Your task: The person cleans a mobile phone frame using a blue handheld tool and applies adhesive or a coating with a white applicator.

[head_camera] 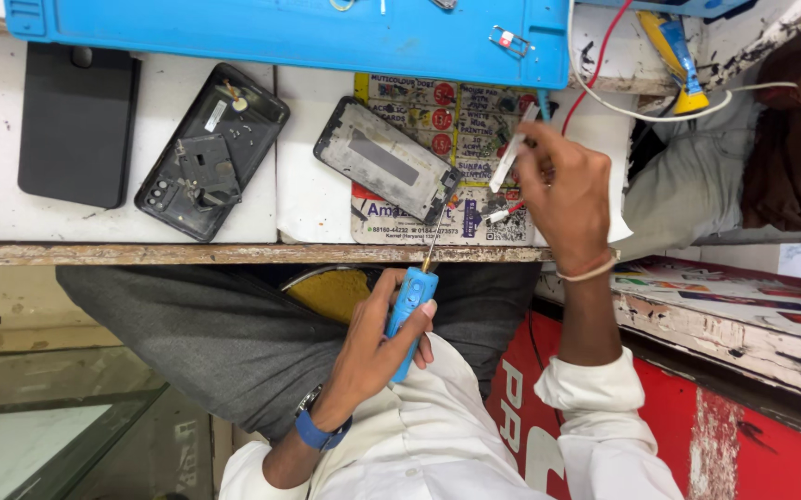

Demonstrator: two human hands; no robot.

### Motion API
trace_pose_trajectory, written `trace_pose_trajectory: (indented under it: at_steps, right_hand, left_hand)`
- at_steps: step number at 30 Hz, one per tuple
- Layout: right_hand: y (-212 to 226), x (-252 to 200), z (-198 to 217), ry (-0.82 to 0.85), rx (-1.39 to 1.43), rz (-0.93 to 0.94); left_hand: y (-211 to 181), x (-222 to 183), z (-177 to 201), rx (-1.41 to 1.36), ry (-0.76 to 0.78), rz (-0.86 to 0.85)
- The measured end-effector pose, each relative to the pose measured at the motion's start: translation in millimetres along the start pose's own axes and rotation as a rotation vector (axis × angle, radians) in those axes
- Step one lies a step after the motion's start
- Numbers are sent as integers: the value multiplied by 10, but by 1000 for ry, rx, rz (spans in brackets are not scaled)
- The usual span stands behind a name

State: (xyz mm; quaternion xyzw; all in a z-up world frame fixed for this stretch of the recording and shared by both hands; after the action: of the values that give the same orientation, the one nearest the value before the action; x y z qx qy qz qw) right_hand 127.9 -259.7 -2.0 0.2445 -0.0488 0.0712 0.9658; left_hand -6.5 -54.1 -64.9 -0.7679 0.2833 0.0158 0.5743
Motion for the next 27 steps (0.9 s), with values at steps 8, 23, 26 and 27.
trace_pose_trajectory:
  at_steps: [8, 23, 26, 27]
  right_hand:
    - [63, -39, 48, 121, -349, 471]
    - [735, -721, -456, 186, 96, 557]
    - [903, -748, -561, 190, 55, 617]
    - [949, -753, -597, 183, 40, 626]
  left_hand:
    - [-24, 0, 43, -18, -8, -29]
    - [199, -491, 266, -1, -142, 106]
    - [233, -558, 314, 38, -166, 104]
    - [228, -583, 325, 51, -174, 92]
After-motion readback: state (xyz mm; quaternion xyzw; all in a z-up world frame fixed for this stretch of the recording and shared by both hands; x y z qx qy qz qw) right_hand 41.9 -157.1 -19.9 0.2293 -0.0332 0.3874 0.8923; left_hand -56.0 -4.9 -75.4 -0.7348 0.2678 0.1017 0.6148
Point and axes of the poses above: each hand's wrist, its own x-axis towards the middle knuckle, its own z-axis out of the back of the hand, y = z × x, the point moved 5 cm from there along x, towards the middle knuckle, and after that the axes turned 3 degrees about y, right-handed, at the moved point
